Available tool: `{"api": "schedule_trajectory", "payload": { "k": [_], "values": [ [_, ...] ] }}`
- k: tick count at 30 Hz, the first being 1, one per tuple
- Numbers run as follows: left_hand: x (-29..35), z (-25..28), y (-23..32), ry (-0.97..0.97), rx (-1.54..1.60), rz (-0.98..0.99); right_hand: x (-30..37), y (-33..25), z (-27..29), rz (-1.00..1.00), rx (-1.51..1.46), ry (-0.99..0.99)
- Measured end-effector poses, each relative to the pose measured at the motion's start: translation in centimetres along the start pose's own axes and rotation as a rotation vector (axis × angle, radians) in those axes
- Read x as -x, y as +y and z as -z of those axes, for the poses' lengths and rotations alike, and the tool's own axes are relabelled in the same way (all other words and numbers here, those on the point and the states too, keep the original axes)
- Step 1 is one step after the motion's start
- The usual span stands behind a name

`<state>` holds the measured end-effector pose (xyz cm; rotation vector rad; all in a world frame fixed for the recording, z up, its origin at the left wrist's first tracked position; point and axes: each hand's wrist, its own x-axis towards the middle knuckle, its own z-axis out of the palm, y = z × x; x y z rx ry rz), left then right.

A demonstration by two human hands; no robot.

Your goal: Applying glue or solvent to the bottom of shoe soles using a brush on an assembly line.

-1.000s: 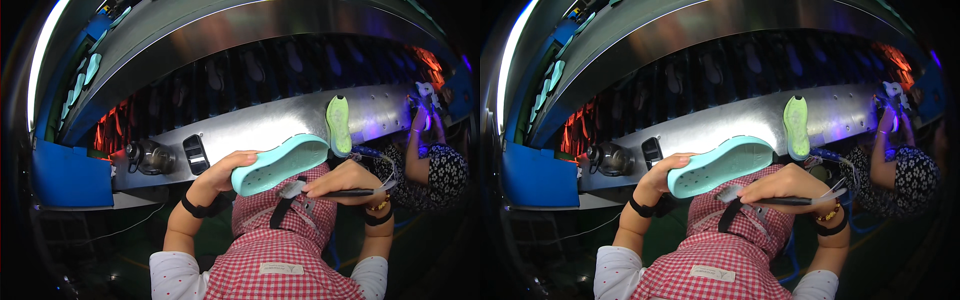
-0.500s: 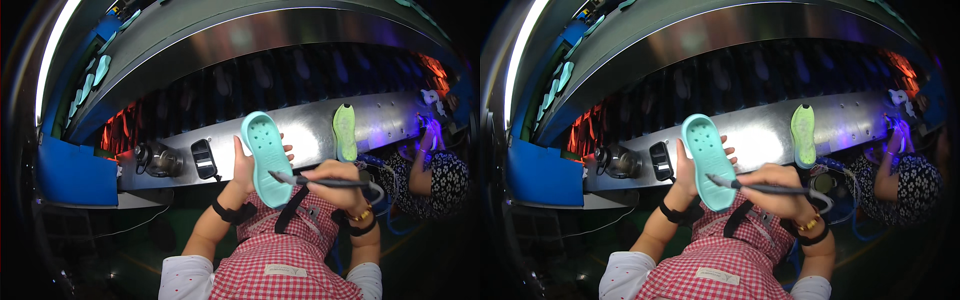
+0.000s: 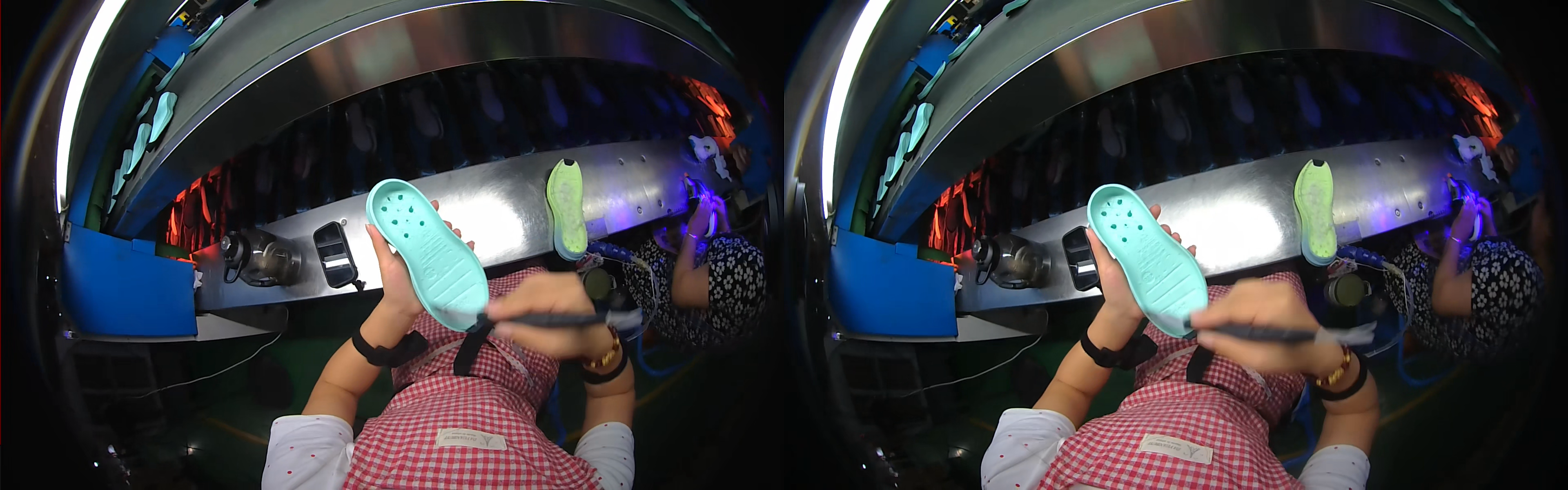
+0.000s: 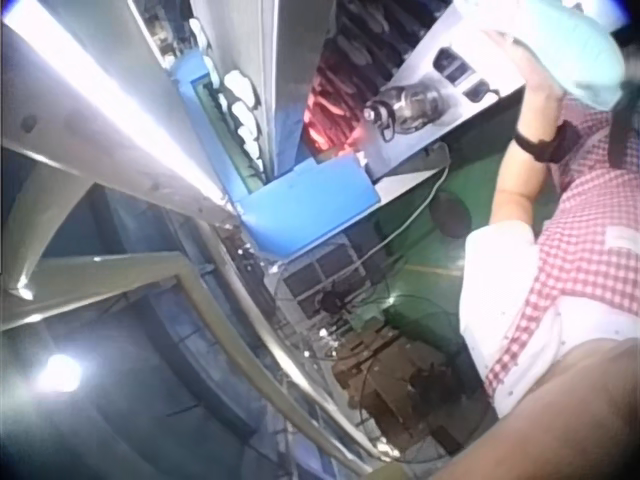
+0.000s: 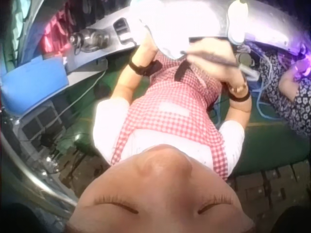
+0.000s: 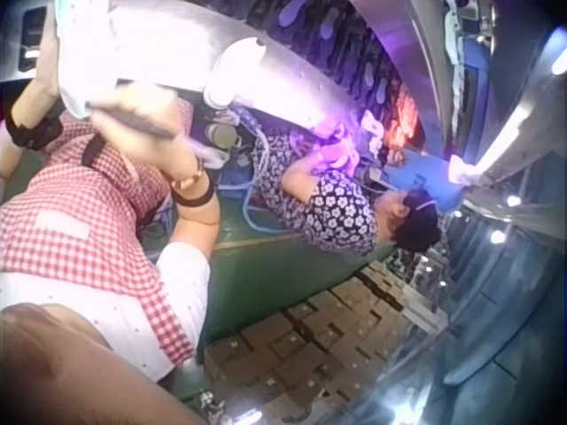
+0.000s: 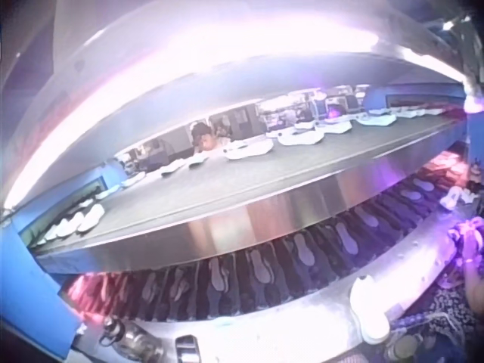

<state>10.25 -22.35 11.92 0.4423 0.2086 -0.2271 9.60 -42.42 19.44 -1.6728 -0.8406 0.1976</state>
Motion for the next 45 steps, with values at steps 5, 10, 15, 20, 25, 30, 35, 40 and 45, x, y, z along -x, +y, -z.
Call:
{"api": "schedule_trajectory", "payload": {
  "k": [5,10,15,20,25,30,35,40,45],
  "values": [
    [0.1,-1.6,-0.5,-0.114,0.054,-0.053,-0.9,0.3,-1.9,-0.015,0.003,0.086],
    [0.1,-2.2,0.9,-0.103,-0.02,-0.158,0.0,0.9,-0.4,-0.095,-0.111,0.093],
    [0.0,-2.3,1.9,-0.15,-0.075,-0.185,0.1,0.8,-0.2,0.013,-0.208,-0.118],
    [0.0,-4.0,2.5,-0.263,-0.057,-0.179,0.7,3.7,-0.3,-0.212,-0.761,0.085],
    [2.7,-4.9,-0.6,-0.227,0.021,-0.142,0.4,3.1,-2.9,-0.274,-1.055,0.282],
    [2.0,-3.6,0.0,-0.12,-0.057,-0.077,0.7,1.4,-2.6,-0.238,-0.652,0.207],
    [1.4,-3.5,-0.3,-0.119,0.04,-0.097,-0.2,1.7,-2.1,-0.266,-0.56,0.274],
    [1.1,-3.5,0.2,-0.15,0.067,-0.098,-0.7,1.4,-0.5,-0.2,-0.432,0.12],
    [0.6,-3.2,0.6,-0.04,-0.166,-0.163,-1.6,1.3,0.4,-0.018,-0.26,-0.012]
  ]
}}
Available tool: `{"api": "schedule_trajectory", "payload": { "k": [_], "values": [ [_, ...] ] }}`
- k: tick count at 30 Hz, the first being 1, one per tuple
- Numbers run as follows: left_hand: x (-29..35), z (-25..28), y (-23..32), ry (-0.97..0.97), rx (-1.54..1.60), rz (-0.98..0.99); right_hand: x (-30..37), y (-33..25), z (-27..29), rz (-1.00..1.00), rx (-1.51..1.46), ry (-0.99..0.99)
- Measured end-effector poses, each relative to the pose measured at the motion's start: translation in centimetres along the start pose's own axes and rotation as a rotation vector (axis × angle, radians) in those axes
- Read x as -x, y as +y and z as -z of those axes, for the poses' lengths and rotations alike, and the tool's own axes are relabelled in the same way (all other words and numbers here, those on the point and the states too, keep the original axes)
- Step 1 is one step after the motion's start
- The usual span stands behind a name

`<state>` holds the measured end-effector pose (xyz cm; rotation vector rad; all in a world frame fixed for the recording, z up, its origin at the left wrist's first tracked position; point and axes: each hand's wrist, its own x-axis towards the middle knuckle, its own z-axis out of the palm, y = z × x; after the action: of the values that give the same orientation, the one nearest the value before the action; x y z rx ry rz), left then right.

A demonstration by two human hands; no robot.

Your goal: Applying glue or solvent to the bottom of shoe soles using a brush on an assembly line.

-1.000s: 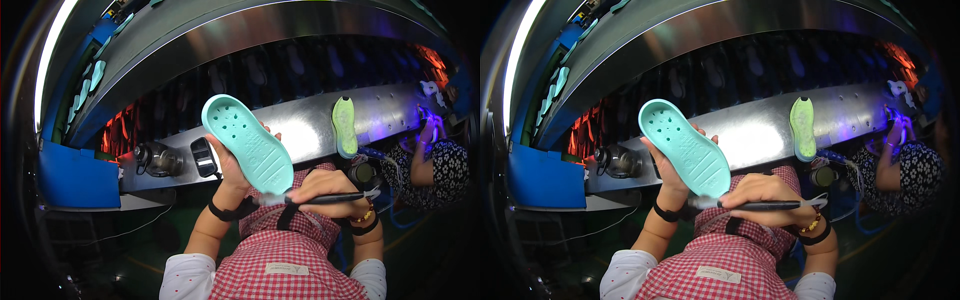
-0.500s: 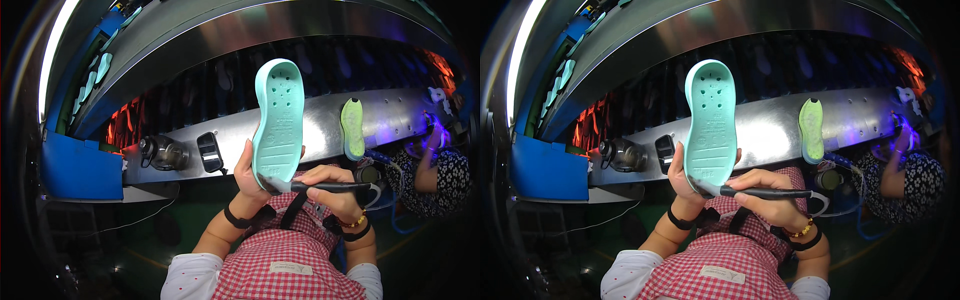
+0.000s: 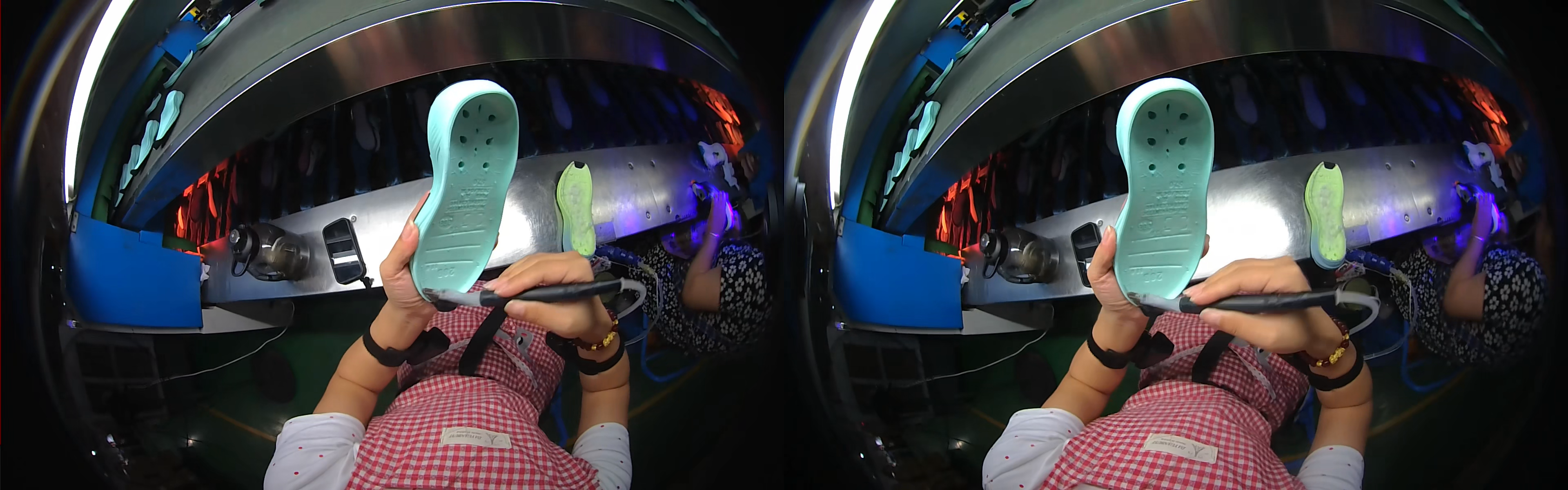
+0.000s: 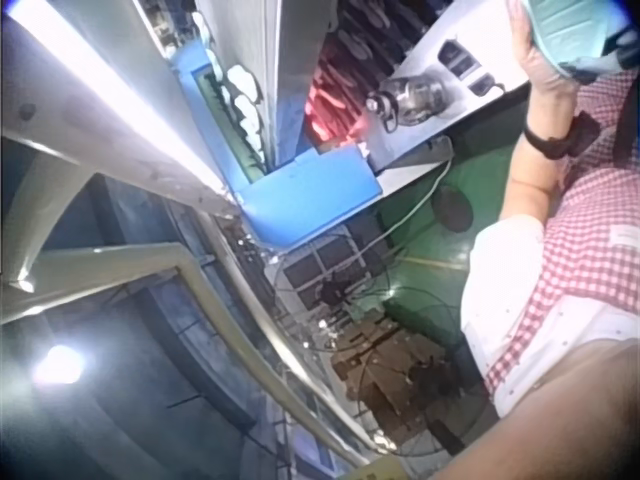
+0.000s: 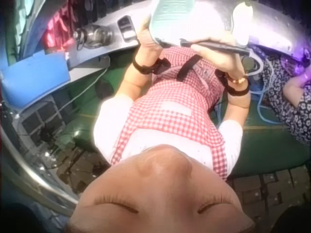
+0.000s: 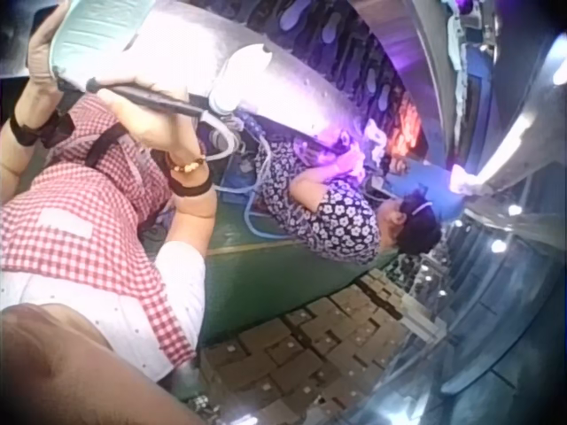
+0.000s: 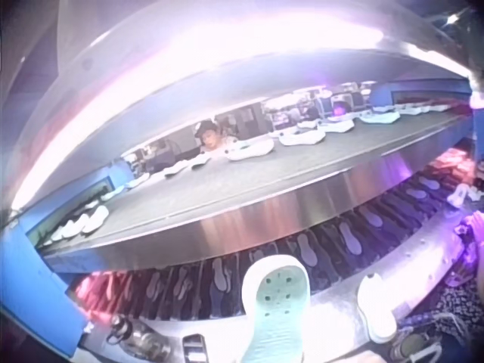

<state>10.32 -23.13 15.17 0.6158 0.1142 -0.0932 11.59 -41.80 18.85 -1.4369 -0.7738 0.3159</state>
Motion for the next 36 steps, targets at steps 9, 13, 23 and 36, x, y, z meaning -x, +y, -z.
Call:
{"api": "schedule_trajectory", "payload": {
  "k": [9,13,23,36],
  "values": [
    [-0.4,-0.2,1.5,-0.17,0.174,0.244,0.4,-1.3,0.4,0.022,0.011,-0.033],
    [-0.8,-1.0,2.2,-0.098,-0.168,0.462,-0.2,-0.8,1.9,0.01,0.201,-0.212],
    [-0.9,-0.9,2.6,-0.136,-0.42,0.687,-0.7,-2.2,3.5,-0.034,0.509,-0.606],
    [-0.5,0.6,2.3,-0.052,-0.346,0.617,0.7,-0.7,4.8,-0.1,0.263,-0.314]
  ]
}}
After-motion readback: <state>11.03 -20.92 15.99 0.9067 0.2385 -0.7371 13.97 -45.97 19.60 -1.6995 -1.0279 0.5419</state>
